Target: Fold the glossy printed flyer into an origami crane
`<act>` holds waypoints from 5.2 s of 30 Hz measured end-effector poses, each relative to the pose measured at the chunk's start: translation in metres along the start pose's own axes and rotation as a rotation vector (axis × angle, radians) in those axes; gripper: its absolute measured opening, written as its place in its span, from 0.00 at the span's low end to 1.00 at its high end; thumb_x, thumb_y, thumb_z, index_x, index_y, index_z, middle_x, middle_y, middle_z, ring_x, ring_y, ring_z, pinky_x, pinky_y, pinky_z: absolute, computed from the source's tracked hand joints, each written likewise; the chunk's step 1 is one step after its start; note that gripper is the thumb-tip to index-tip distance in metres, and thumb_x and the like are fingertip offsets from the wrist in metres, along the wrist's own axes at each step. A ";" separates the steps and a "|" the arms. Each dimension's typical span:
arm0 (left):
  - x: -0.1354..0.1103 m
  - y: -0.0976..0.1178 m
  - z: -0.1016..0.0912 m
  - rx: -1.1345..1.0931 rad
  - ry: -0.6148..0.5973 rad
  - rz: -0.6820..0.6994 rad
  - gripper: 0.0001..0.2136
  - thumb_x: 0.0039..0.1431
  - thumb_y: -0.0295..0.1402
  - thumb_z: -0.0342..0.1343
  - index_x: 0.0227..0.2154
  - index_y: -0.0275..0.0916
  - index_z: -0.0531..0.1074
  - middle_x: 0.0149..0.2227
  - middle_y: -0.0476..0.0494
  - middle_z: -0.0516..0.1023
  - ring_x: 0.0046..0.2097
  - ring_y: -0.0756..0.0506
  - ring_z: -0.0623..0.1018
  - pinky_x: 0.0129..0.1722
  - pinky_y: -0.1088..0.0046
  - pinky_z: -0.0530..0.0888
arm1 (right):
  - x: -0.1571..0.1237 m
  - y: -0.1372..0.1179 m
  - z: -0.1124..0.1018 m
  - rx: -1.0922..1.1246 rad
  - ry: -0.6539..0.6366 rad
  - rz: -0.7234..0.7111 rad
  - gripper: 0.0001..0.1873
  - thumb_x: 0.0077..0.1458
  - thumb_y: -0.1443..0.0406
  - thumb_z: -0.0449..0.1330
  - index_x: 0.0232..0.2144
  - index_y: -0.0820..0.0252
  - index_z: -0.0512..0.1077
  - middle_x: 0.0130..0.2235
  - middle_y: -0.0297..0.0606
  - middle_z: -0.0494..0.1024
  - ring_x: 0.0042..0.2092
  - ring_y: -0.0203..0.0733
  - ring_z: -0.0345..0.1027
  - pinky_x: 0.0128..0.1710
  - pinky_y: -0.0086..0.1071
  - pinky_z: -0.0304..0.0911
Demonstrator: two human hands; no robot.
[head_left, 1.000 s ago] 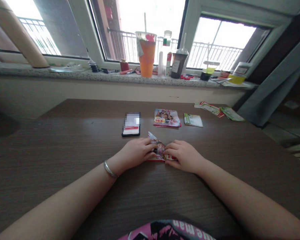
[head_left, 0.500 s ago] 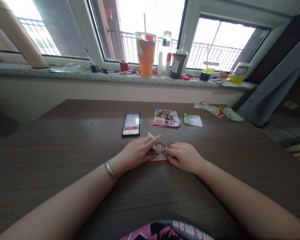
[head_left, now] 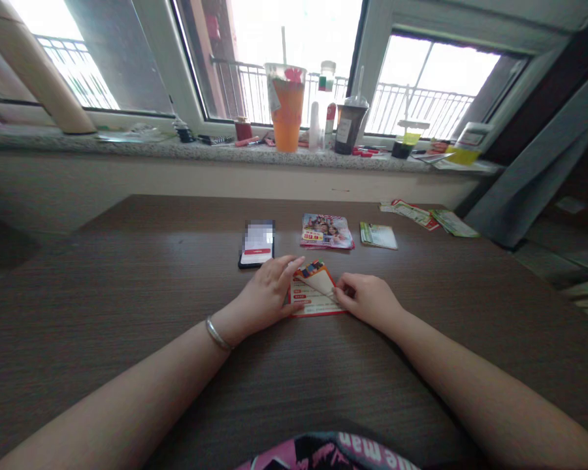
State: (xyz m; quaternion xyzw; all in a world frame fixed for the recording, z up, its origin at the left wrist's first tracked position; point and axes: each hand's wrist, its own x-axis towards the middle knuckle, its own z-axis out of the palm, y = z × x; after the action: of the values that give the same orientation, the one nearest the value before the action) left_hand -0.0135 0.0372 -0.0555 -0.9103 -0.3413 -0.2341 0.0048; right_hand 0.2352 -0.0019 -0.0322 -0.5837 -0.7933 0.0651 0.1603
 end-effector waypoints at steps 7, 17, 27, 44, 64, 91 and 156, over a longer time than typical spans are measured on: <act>0.001 0.003 -0.002 0.046 -0.018 0.088 0.30 0.61 0.40 0.55 0.63 0.41 0.51 0.63 0.32 0.57 0.64 0.35 0.59 0.62 0.49 0.58 | 0.008 0.009 0.001 0.057 -0.001 0.195 0.11 0.56 0.58 0.54 0.28 0.55 0.71 0.27 0.32 0.76 0.28 0.36 0.65 0.26 0.28 0.49; 0.002 0.003 -0.001 0.101 -0.163 0.184 0.19 0.66 0.37 0.48 0.59 0.52 0.62 0.66 0.43 0.56 0.65 0.36 0.56 0.62 0.50 0.57 | 0.014 0.025 0.006 0.109 -0.016 0.294 0.12 0.56 0.57 0.54 0.26 0.55 0.70 0.28 0.33 0.77 0.29 0.38 0.67 0.27 0.29 0.50; 0.005 0.007 -0.007 0.012 -0.246 0.290 0.15 0.65 0.32 0.49 0.53 0.44 0.68 0.60 0.45 0.67 0.62 0.39 0.64 0.63 0.53 0.57 | 0.016 0.030 0.008 0.093 -0.032 0.246 0.11 0.54 0.58 0.56 0.25 0.56 0.70 0.27 0.32 0.76 0.28 0.37 0.65 0.27 0.29 0.50; 0.006 0.010 -0.011 -0.056 -0.284 0.198 0.19 0.61 0.36 0.54 0.54 0.38 0.65 0.60 0.39 0.67 0.62 0.40 0.64 0.63 0.58 0.59 | 0.014 0.029 0.011 0.175 0.102 -0.165 0.06 0.53 0.62 0.60 0.32 0.58 0.69 0.34 0.37 0.74 0.37 0.41 0.66 0.38 0.34 0.62; 0.009 0.005 -0.011 0.006 -0.183 0.200 0.12 0.61 0.26 0.49 0.46 0.40 0.71 0.56 0.41 0.71 0.59 0.42 0.67 0.62 0.53 0.59 | 0.009 0.021 0.004 0.099 -0.160 -0.583 0.27 0.54 0.58 0.61 0.56 0.56 0.67 0.59 0.43 0.68 0.61 0.49 0.56 0.62 0.50 0.50; 0.009 0.009 -0.019 -0.038 -0.251 0.251 0.33 0.48 0.54 0.62 0.52 0.39 0.67 0.57 0.35 0.68 0.59 0.34 0.67 0.59 0.54 0.61 | 0.009 0.016 0.005 0.003 -0.091 -0.626 0.16 0.58 0.58 0.59 0.47 0.55 0.74 0.49 0.41 0.76 0.48 0.47 0.67 0.49 0.43 0.63; 0.009 0.011 -0.006 0.176 -0.171 -0.034 0.09 0.60 0.30 0.51 0.34 0.34 0.76 0.48 0.37 0.76 0.44 0.42 0.78 0.46 0.65 0.75 | 0.006 0.010 0.009 -0.067 0.004 -0.615 0.14 0.63 0.66 0.52 0.47 0.54 0.74 0.49 0.38 0.77 0.45 0.42 0.69 0.45 0.36 0.66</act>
State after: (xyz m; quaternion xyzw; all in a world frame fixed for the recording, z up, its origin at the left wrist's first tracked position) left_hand -0.0029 0.0331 -0.0447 -0.9171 -0.3751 -0.1245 0.0517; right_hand 0.2393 0.0080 -0.0422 -0.3215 -0.9341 -0.0139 0.1548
